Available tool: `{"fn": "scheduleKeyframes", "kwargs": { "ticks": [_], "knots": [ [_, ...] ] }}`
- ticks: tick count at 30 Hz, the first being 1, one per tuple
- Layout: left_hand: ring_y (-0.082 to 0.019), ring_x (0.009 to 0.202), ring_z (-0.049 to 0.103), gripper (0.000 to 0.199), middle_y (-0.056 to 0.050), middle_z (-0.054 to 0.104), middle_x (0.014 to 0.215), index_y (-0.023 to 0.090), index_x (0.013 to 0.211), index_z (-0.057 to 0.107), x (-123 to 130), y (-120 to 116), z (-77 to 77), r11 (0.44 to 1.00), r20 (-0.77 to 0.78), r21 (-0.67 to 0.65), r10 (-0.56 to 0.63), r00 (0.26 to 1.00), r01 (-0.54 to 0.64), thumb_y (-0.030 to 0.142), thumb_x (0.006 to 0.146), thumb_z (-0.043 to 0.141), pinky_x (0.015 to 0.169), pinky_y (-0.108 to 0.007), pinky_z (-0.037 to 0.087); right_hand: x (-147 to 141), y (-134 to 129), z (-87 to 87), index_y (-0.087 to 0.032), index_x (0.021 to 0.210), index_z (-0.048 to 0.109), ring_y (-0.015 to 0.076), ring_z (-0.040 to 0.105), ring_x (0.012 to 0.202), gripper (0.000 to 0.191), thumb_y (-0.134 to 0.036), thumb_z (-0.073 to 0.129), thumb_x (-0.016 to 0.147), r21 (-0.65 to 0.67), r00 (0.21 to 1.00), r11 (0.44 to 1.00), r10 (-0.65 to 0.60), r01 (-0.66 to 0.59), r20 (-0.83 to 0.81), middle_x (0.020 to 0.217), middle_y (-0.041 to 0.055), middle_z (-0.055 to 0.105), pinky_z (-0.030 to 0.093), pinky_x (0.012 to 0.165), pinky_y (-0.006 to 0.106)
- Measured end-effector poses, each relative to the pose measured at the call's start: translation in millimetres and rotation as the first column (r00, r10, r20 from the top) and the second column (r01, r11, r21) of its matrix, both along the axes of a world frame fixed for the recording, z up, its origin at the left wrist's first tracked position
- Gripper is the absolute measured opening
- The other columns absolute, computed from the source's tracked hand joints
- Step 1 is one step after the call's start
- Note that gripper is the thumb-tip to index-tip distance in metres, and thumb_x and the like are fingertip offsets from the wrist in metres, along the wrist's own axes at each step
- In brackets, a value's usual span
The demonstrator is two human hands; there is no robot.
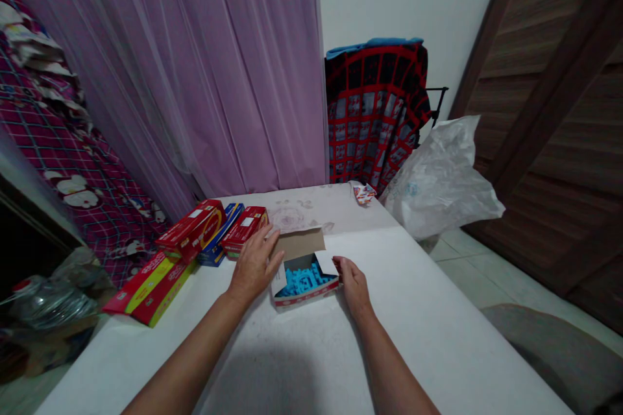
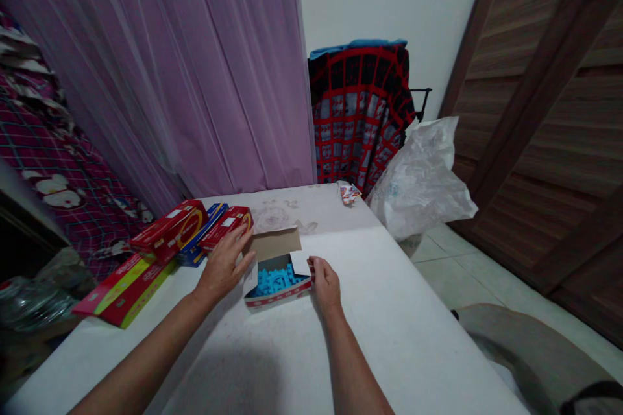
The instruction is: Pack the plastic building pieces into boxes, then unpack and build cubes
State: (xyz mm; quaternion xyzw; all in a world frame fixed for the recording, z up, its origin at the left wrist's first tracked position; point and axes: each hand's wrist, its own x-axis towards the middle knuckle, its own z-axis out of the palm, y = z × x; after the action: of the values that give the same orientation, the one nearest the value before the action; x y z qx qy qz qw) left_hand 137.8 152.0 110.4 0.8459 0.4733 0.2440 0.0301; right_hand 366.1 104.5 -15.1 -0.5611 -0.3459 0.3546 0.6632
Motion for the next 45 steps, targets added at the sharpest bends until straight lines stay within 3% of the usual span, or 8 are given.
{"fn": "scheduleKeyframes", "kwargs": {
  "ticks": [6,10,16,19,26,36,42,45],
  "knots": [
    [-0.033,0.149,0.023,0.053,-0.012,0.034,0.158,0.021,0.139,0.051,-4.9,-49.0,-20.9,0.993,-0.238,0.1,-0.038,0.971,0.064,0.043,0.091,0.051,0.12,-0.055,0.023,7.3,-9.7,22.0,-0.018,0.093,0.074,0.027,0.066,0.099,0.047,-0.058,0.052,0.084,0.175,0.939,0.979,-0.154,0.103,0.309,0.102,0.0132,0.074,0.05,0.09,0.042],
    [-0.03,0.148,0.025,0.051,-0.011,0.036,0.157,0.022,0.141,0.049,-1.1,-52.6,-20.0,0.991,-0.231,0.093,-0.069,0.97,0.093,0.04,0.093,0.047,0.12,-0.053,0.024,9.1,-11.3,53.2,-0.023,0.093,0.076,0.0245,0.065,0.1,0.033,-0.041,0.049,0.089,0.283,0.767,0.956,-0.122,-0.08,0.63,0.103,0.0095,0.074,0.048,0.095,0.042],
    [-0.031,0.147,0.027,0.071,-0.019,0.032,0.158,0.014,0.144,0.043,8.8,-31.4,-14.0,0.974,-0.237,-0.214,0.024,0.971,-0.076,0.055,0.087,0.051,0.121,-0.051,0.018,5.3,15.7,87.8,-0.025,0.106,0.074,0.0274,0.058,0.114,0.03,-0.033,0.053,0.087,0.055,0.392,0.973,0.038,-0.224,0.919,0.12,0.0086,0.07,0.043,0.097,0.043],
    [-0.032,0.144,0.035,0.076,-0.019,0.041,0.153,0.014,0.144,0.043,8.1,-25.1,-19.6,0.952,-0.237,-0.289,0.036,0.971,-0.105,0.06,0.083,0.052,0.118,-0.052,0.022,5.1,25.4,87.5,-0.025,0.106,0.074,0.0281,0.061,0.108,0.029,-0.039,0.058,0.086,-0.103,0.307,0.973,0.164,-0.205,0.938,0.111,0.01,0.073,0.043,0.093,0.041],
    [-0.033,0.136,0.046,0.082,-0.018,0.049,0.147,0.015,0.142,0.045,2.7,-25.3,-27.4,0.925,-0.194,-0.356,0.067,0.979,-0.134,0.063,0.077,0.054,0.114,-0.051,0.029,10.9,31.0,67.2,-0.024,0.103,0.075,0.0294,0.066,0.099,0.037,-0.046,0.066,0.074,-0.226,0.461,0.951,0.3,-0.21,0.835,0.103,0.0099,0.076,0.046,0.088,0.039],
    [-0.024,0.125,0.057,0.058,-0.01,0.059,0.139,0.019,0.142,0.043,-14.2,-12.5,-21.8,0.864,0.073,-0.503,0.065,0.995,-0.019,0.04,0.088,0.041,0.104,-0.037,0.042,44.6,40.8,78.9,-0.021,0.091,0.077,0.0216,0.07,0.08,0.034,-0.025,0.048,0.074,-0.287,0.669,0.884,0.468,-0.369,0.578,0.092,0.0043,0.078,0.055,0.072,0.035],
    [-0.016,0.107,0.067,0.08,-0.006,0.06,0.139,0.022,0.153,0.023,-25.7,-9.5,-30.6,0.798,0.247,-0.595,0.068,0.967,0.096,0.008,0.076,0.039,0.087,-0.03,0.054,48.9,32.3,83.6,-0.022,0.103,0.075,0.0243,0.068,0.098,0.042,-0.011,0.061,0.065,-0.263,0.64,0.903,0.426,-0.339,0.639,0.11,0.0081,0.073,0.053,0.087,0.04],
    [-0.015,0.101,0.069,0.082,-0.008,0.056,0.144,0.02,0.152,0.028,-28.5,-10.6,-31.2,0.792,0.246,-0.601,0.055,0.968,0.107,0.006,0.072,0.04,0.082,-0.029,0.056,41.7,28.2,95.5,-0.025,0.102,0.077,0.0269,0.061,0.113,0.04,-0.009,0.064,0.068,-0.312,0.449,0.901,0.423,-0.302,0.787,0.119,0.0089,0.069,0.045,0.1,0.041]
  ]
}}
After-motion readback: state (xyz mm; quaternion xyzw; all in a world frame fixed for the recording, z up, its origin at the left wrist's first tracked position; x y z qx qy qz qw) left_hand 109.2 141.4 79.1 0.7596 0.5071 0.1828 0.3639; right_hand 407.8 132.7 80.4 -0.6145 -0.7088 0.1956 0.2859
